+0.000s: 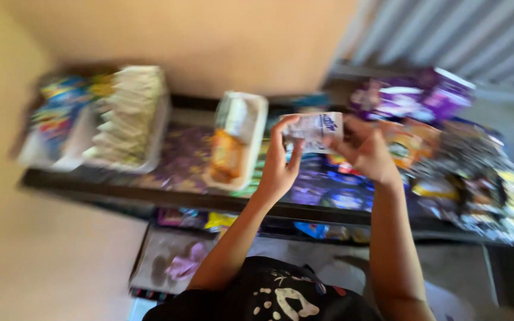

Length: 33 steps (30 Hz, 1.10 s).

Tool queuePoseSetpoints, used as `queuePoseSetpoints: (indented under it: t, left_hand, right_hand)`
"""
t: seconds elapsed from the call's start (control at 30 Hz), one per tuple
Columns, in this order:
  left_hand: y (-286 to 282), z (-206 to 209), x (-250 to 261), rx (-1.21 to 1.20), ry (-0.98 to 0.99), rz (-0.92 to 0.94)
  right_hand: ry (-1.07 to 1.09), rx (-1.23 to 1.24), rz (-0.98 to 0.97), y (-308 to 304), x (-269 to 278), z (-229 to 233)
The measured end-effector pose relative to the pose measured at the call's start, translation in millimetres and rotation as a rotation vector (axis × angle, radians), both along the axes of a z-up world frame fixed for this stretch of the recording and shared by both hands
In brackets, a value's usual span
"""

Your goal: Organizing snack packets, drink sachets, and sanitary products into plastic bins on a glass display shelf.

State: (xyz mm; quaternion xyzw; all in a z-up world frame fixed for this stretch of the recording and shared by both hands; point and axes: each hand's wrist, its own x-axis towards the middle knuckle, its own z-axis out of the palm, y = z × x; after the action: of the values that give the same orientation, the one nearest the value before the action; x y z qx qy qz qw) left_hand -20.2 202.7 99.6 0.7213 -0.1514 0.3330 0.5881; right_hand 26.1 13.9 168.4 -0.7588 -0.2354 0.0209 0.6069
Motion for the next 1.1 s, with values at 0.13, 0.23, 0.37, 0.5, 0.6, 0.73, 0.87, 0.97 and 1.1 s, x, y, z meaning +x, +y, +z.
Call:
queuePoseSetpoints:
  t: [0.13,0.23,0.37,0.5,0.6,0.73,0.87,0.97,1.1]
  left_hand:
    - [-76,-30,21,-0.029,0.027,-0.167]
    - [-136,-49,26,0.147,-0.003,-0.127]
    - [-196,-64,21,0.542,0.024,-0.051]
    - [-222,-85,23,0.746,0.064,0.039]
    - [-222,-104,34,0.728,0.023,0.079]
    - [-220,-106,37,0.548,-0.015,0.062]
    - [-215,-96,32,0.368,-0.052,0.018]
    - [-194,-69,18,0.401,-0.002,0.081]
    - [-127,-41,-5,0.596,0.027,0.290]
  right_hand:
    - [0.120,-0.054,-0.018,-87,12,-52]
    - [-0.033,-0.109,-0.233,-140,23,-77]
    - [-0.427,-0.180,-0.627,-167,29,-62]
    - [-0.470,-0.790,-0.676,-188,34,-92]
    - [-0.416,-1.128,-0.384,-190,34,-109]
    - [-0.534,-0.943,-0.386,-181,32,-114]
    - [-0.530,-0.792,-0.470,-159,22,-98]
    - [-0.604,-0.642,-0.467,-126,17,-84]
    - [-0.695,-0.494,-0.375,-68,13,-68]
